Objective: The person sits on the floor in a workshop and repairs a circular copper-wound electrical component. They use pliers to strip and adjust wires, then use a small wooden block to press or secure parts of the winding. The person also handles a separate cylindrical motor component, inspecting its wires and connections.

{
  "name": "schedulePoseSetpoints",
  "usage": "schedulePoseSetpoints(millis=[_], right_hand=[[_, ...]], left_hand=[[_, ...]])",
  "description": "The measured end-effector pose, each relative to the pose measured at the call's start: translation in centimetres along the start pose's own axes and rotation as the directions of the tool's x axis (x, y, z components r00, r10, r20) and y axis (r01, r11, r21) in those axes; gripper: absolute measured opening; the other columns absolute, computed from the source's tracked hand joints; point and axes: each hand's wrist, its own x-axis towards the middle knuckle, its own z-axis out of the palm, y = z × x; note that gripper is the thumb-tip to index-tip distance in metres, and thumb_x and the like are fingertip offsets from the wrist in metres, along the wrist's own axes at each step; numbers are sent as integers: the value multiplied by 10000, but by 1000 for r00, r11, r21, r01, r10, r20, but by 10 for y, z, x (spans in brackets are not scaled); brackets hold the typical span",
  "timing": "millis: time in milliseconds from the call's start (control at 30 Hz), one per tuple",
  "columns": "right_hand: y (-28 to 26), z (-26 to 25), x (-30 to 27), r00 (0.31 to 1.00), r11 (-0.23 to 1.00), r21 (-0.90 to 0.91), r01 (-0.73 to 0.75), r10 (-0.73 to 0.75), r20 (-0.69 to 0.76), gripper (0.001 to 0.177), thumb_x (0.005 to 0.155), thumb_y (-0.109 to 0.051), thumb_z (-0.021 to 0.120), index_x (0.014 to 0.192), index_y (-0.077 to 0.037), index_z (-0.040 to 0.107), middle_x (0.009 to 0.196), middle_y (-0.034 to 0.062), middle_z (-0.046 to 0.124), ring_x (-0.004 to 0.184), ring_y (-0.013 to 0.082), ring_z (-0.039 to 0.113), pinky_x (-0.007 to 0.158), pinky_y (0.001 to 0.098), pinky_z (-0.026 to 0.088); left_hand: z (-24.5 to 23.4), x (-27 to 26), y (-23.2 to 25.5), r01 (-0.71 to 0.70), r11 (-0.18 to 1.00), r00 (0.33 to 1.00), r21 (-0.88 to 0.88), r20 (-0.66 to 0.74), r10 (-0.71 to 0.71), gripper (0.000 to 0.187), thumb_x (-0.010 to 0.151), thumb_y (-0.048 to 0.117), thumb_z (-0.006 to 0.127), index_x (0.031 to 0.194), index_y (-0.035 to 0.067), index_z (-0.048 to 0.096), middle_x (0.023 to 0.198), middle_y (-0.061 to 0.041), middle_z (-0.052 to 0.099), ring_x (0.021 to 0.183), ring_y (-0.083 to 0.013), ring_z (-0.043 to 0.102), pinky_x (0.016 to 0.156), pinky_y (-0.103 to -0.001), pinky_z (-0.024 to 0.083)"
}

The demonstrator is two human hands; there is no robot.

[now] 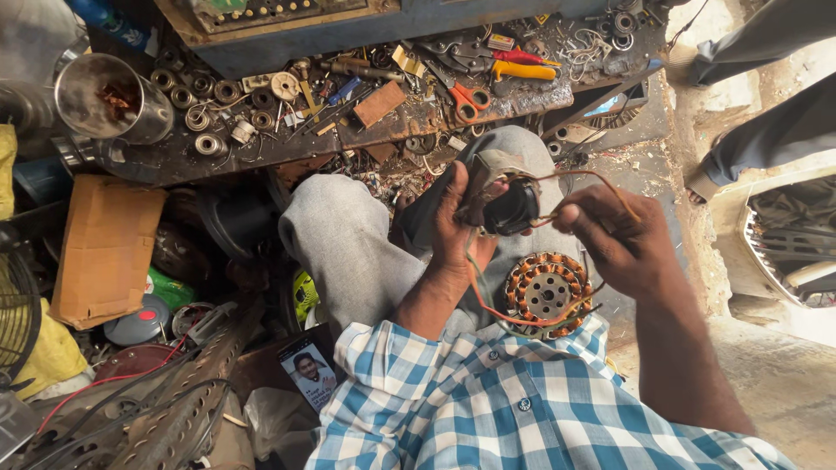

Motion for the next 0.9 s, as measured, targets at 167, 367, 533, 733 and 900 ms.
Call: schedulePoseSetpoints(millis=[167, 367, 533, 733, 900], right_hand=[[10, -10, -8, 968, 979, 171, -114, 71, 240, 196, 986, -195, 701, 930, -13, 749, 794, 41, 749, 746, 122, 677, 687, 272, 547], [20, 9, -4, 970, 902, 358, -241, 225, 89, 225, 942, -149, 750, 1102, 4, 710, 963, 65, 763, 908, 139, 705, 807, 284, 566], [24, 25, 13, 980, 915, 363, -177, 196, -17, 307, 915, -106, 766, 1193, 11, 706, 1082, 85, 763, 986, 137, 712, 916, 295, 582], [63, 35, 15, 982, 908, 389, -158, 187, -39, 286, 897, -126, 800, 1120, 26, 708, 1010, 58, 740, 939, 122, 687, 844, 298, 576], [55, 33, 16, 998, 983, 180, 44, -35, -53, 343, 893, -69, 762, 1224, -7, 695, 1122, 86, 735, 1055, 167, 680, 919, 329, 560]], left_hand=[[17, 2, 9, 154, 965, 987, -214, 73, -141, 705, 1069, 625, 446, 1289, -15, 642, 1144, -197, 742, 986, -299, 748, 776, -445, 629], [12, 2, 7, -33, 980, 999, -194, 33, 40, 556, 1144, 485, 474, 1328, -20, 613, 1146, -184, 723, 988, -296, 746, 768, -490, 635], [8, 0, 4, -185, 962, 970, 201, -119, 212, 500, 1124, 390, 532, 1317, -64, 608, 1205, -161, 697, 1075, -241, 713, 993, -390, 595], [-10, 9, -6, -77, 991, 960, 112, -261, 104, 460, 1034, 411, 587, 1275, 22, 623, 1162, -99, 703, 1069, -226, 696, 973, -387, 569], [1, 11, -1, -21, 992, 929, 126, -364, 66, 448, 973, 434, 621, 1200, 55, 694, 1049, -73, 740, 951, -194, 709, 888, -376, 580]])
